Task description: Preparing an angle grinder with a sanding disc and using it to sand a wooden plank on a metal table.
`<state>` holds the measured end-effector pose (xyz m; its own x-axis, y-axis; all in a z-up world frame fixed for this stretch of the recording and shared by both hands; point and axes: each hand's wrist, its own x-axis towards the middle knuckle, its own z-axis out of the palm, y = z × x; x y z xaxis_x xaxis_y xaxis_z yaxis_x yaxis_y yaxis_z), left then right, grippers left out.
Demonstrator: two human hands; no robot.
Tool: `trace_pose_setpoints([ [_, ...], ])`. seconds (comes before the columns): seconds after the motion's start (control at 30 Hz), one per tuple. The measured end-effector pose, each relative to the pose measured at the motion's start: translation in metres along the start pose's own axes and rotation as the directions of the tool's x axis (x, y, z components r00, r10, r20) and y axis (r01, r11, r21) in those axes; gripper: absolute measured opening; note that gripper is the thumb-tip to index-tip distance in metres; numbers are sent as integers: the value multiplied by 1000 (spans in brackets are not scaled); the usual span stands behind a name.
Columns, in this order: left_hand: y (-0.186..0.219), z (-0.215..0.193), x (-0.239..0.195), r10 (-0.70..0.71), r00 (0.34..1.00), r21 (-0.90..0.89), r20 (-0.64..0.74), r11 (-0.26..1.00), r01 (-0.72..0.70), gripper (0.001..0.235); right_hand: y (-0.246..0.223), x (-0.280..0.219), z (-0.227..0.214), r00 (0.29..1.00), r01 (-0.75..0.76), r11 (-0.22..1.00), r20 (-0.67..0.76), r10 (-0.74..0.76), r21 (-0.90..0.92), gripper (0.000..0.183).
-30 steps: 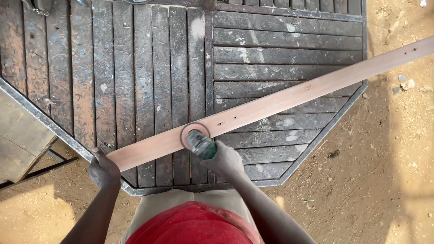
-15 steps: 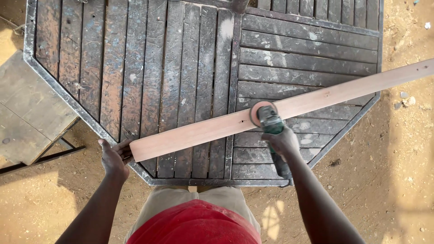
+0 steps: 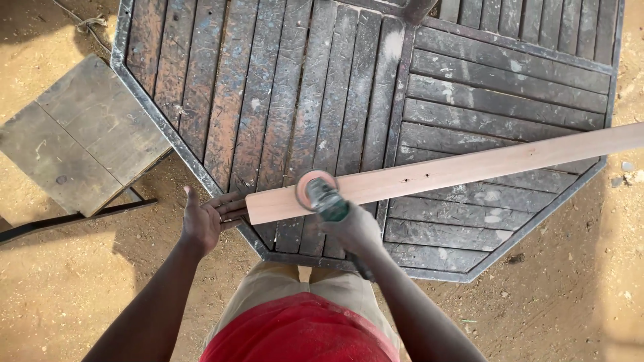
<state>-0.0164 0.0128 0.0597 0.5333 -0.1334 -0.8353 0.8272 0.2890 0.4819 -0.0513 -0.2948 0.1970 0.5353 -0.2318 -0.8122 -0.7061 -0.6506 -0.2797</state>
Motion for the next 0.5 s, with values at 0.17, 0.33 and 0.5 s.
trace_pose_setpoints([
  [0.17, -5, -13, 13, 8, 998, 17, 55, 1000, -9, 116, 173, 89, -48, 944, -3, 999, -329, 15, 36, 39],
  [0.33, -3, -19, 17, -10, 996, 38, 86, 999, 6, 115, 186, 74, -68, 878, -46, 971, -455, 151, 233, 30],
  [0.5, -4, -22, 27, -2, 994, 112, 109, 994, -11, 118, 76, 23, 4, 974, -84, 996, -211, 85, 16, 71],
])
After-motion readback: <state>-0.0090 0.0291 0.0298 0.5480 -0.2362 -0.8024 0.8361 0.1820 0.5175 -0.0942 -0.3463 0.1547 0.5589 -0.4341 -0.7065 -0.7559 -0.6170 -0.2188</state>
